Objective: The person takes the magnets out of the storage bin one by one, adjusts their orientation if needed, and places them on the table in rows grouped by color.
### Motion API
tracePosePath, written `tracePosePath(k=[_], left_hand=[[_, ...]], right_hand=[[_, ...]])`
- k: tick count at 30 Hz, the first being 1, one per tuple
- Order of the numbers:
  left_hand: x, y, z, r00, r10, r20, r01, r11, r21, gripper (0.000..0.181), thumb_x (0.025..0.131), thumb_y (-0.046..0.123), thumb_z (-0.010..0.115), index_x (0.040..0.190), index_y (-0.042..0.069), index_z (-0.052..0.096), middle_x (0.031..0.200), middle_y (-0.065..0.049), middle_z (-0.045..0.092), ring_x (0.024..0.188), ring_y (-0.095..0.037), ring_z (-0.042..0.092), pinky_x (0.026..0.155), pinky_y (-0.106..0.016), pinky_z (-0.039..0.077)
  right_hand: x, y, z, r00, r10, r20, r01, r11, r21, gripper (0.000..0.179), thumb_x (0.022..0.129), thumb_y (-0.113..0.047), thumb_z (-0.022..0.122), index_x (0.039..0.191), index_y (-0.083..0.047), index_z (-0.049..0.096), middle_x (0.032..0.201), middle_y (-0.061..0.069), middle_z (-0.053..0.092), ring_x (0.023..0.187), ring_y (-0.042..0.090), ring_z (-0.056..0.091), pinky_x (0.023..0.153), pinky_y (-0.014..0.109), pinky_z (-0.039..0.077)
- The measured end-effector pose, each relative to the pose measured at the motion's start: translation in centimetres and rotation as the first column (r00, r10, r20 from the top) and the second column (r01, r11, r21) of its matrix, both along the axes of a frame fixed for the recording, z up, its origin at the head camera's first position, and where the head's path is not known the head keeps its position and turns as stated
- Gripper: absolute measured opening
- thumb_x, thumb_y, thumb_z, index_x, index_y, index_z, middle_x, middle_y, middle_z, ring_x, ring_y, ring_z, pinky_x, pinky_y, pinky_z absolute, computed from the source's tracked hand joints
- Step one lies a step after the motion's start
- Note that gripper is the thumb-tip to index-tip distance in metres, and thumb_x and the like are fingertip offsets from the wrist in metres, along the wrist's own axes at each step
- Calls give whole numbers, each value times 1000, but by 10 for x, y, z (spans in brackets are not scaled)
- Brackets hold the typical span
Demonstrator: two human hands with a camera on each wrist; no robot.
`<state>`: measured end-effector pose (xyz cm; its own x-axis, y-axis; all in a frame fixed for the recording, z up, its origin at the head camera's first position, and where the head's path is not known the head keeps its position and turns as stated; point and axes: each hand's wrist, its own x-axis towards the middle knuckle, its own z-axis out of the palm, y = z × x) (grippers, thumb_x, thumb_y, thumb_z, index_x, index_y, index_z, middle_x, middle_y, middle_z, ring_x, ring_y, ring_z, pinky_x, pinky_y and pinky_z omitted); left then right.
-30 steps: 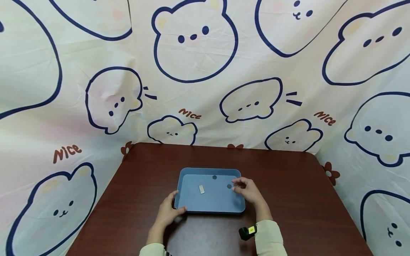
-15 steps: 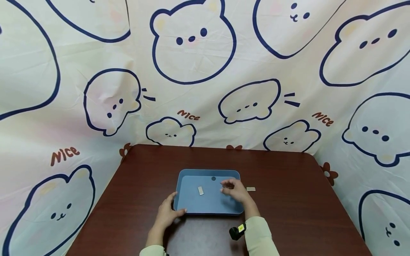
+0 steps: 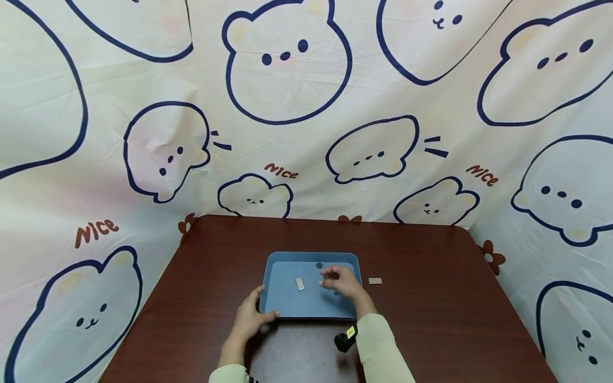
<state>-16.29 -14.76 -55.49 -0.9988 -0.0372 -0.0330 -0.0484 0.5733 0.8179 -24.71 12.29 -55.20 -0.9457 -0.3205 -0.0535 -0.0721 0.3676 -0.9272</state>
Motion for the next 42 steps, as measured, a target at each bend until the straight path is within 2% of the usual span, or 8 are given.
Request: tracePosePath(k=[6,16,23,27,31,34,37,42], left_hand=[[0,1,0,1000,3,-5,-3,1000,11,82,68,17,84,136,-1,42,122,-27,52,105,-38,53,81,-50,44],[-2,0,-1,1000,10,9,-10,1000,1,83,68,19,85,136,0,41,124,-27,51,106,-38,52,82,-50,43],[-2,0,-1,1000,11,12,-11,1000,7,83,67,18,85,136,0,42,122,-27,52,104,-37,53,82,-50,43],[-3,0,-2,1000,7,12,-8,1000,14,83,67,18,85,136,0,41,123,-27,52,104,-37,53,82,-50,43],[-4,0,-2,1000,15,7,-15,1000,17,83,67,17,85,136,0,42,122,-26,53,104,-36,53,82,-50,43],[-4,-1,-2,1000,17,13,-17,1000,18,84,67,18,85,136,0,42,122,-26,53,104,-37,53,82,-50,43],[-5,-1,-3,1000,11,26,-11,1000,19,84,68,19,85,137,0,41,123,-26,52,104,-37,53,81,-49,43],[-4,0,-2,999,9,36,-10,999,31,84,68,18,85,137,0,40,121,-27,53,102,-36,54,80,-49,44]], right_hand=[[-4,-14,-6,1000,4,6,-4,1000,22,29,82,-12,71,108,1,65,93,4,61,83,17,54,65,33,45],[-7,-28,-10,998,37,42,-38,999,38,28,82,-14,71,106,-1,65,90,2,58,78,17,51,62,33,45],[-13,-37,-12,995,-17,95,9,997,76,24,78,-16,74,98,-5,68,92,4,60,83,20,54,70,37,45],[-12,-41,-10,997,-14,72,7,995,95,20,77,-17,75,93,-6,69,88,4,61,80,20,55,69,37,45],[-13,-49,-7,996,-28,84,16,991,136,21,77,-12,74,95,-2,69,88,5,62,79,20,55,70,36,45],[-12,-55,-5,996,-49,68,35,981,190,20,77,-9,73,95,-2,69,87,4,62,77,18,53,67,34,45],[-11,-60,-5,998,-61,17,55,967,251,21,76,-9,74,95,-2,70,87,4,62,75,17,53,66,34,45],[-8,-68,-5,993,-94,-72,113,928,354,24,71,-15,81,90,-6,70,87,4,62,77,20,55,68,37,46]])
